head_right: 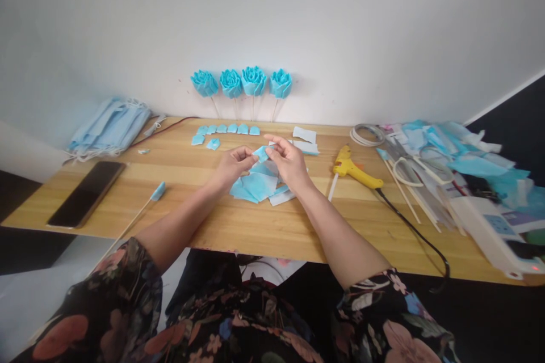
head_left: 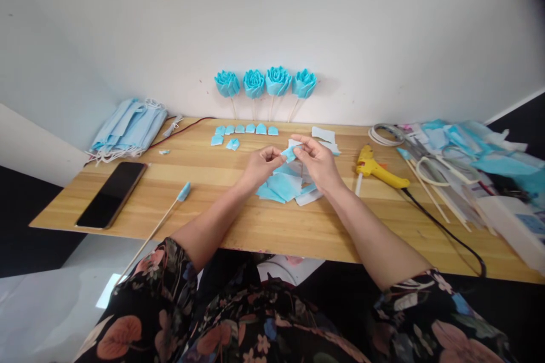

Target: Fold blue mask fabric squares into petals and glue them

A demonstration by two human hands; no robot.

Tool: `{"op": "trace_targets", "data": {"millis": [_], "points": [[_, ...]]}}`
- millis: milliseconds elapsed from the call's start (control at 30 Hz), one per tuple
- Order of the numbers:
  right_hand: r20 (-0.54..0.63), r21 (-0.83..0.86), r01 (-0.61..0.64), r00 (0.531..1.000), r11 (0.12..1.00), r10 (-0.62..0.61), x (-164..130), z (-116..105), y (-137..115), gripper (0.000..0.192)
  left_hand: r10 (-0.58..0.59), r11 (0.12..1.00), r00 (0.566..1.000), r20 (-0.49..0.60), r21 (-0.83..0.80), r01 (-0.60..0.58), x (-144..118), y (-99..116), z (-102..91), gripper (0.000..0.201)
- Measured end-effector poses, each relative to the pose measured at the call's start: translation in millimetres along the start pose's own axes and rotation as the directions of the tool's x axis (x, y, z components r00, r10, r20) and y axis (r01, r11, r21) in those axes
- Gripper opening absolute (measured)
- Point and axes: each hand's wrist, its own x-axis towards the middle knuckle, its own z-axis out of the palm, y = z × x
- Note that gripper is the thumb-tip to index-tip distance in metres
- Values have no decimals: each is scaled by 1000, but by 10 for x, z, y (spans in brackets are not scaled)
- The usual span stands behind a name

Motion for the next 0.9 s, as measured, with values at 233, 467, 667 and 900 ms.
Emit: {"op": "trace_targets", "data": {"millis": [233, 467, 667, 900], "points": [[-79, 64, 39, 996, 997, -34, 36, -64, -20, 52, 20, 1000, 1000, 18, -17, -20, 3, -17, -3, 23], [-154, 23, 48, 987, 999, -44, 43, -62, -26, 44, 21, 998, 999, 44, -54, -18, 2, 16, 2, 24], [-305, 21, 39, 952, 999, -30, 122, -151, 19, 37, 61, 991, 998, -13, -122, -62, 21, -17, -34, 27], [-84, -29, 28, 996, 999, -31, -11, -15, -39, 49, 38, 981, 999, -37, -191, -44, 48, -32, -45, 31]]}}
